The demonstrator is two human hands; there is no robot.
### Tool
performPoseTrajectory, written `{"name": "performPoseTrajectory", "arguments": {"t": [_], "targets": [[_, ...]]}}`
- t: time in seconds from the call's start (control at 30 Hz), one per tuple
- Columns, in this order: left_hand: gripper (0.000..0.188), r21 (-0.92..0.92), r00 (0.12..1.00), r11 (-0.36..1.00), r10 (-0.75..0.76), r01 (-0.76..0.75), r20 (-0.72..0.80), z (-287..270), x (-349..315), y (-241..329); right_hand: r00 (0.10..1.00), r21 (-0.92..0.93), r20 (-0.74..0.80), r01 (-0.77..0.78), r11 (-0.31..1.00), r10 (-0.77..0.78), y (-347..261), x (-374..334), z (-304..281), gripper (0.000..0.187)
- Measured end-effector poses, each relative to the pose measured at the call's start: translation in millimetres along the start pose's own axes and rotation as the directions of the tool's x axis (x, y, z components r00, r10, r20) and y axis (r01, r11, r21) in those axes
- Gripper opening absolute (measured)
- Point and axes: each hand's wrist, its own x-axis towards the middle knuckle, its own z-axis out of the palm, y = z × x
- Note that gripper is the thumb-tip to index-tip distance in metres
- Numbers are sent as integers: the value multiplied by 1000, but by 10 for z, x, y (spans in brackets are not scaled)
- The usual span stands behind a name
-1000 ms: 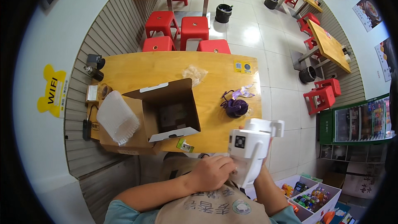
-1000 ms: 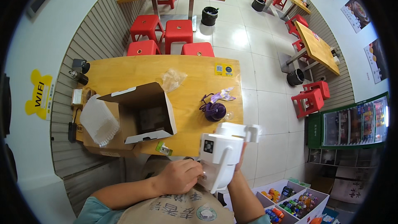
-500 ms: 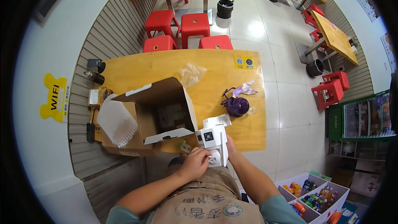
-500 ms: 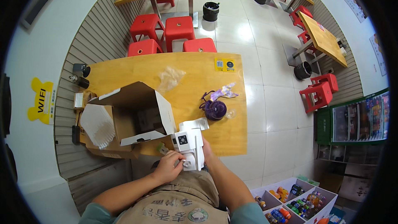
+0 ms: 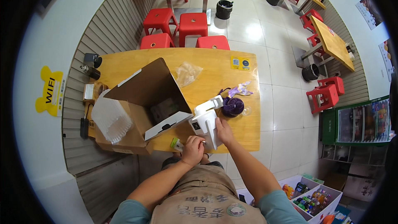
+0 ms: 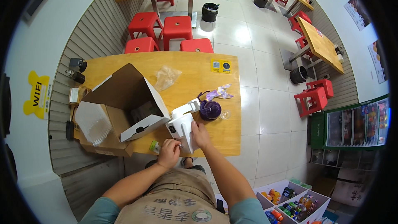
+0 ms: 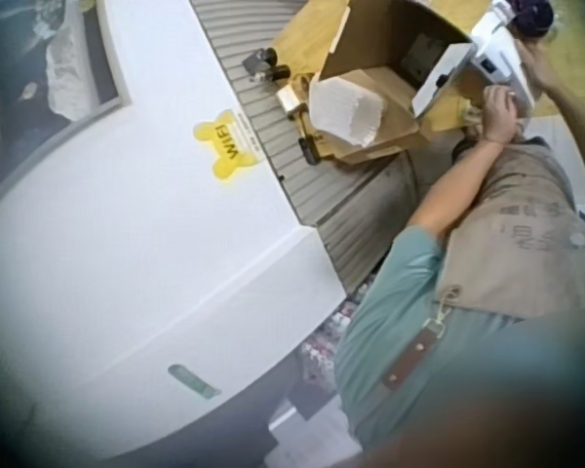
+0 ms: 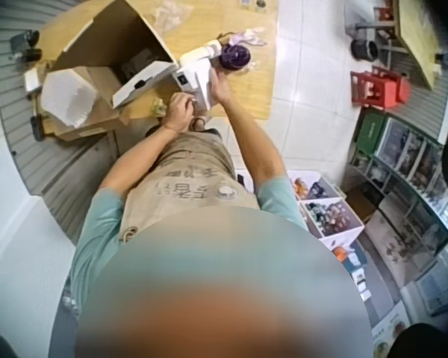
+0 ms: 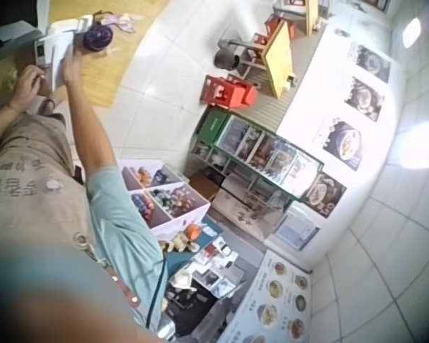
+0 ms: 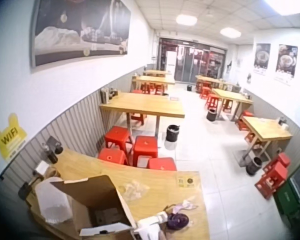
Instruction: The person unpacks a white security camera from a cardboard box, removes protective foam, and assembles the device by attaching a mounting bracket and inserting a SIM card. They then connect the power cable and plug it into a wall outlet.
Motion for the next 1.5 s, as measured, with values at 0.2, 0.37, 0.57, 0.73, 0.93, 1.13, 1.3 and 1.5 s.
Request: {"name": "performPoseTrajectory", "arguments": {"t": [0.2,0.37,0.57,0.73,0.93,1.13,1.3,1.5], "targets": [[17,-300,899,859,-438,415,-9,330,-331,-286,913,-528,22,357,771,-407,-163,-682,178,104],[28,-77,933,932,-348,354,90,22,-586,-349,946,-473,-21,276,837,-324,-89,-723,213,106],[37,-31,657,684,-711,729,-251,-145,-782,-840,819,-613,-86,406,678,-568,-148,-935,157,77],[39,16,522,523,-846,852,-105,-58,-590,-1025,827,-426,101,538,727,-553,-399,-1351,260,31],[26,8,541,542,-837,840,-77,-166,-798,-1224,926,-139,351,199,970,-140,-397,-1146,1028,20],[13,-6,750,750,-662,662,-18,-696,-783,-891,917,-253,353,284,925,-185,-201,-822,1571,19],[11,-141,851,844,-525,518,-18,-1086,-764,-804,951,-177,296,141,974,-84,-576,-981,1680,20],[11,-143,931,923,-364,356,-31,-1580,-432,-489,971,-191,184,191,963,-156,-886,-1068,1750,20]]}}
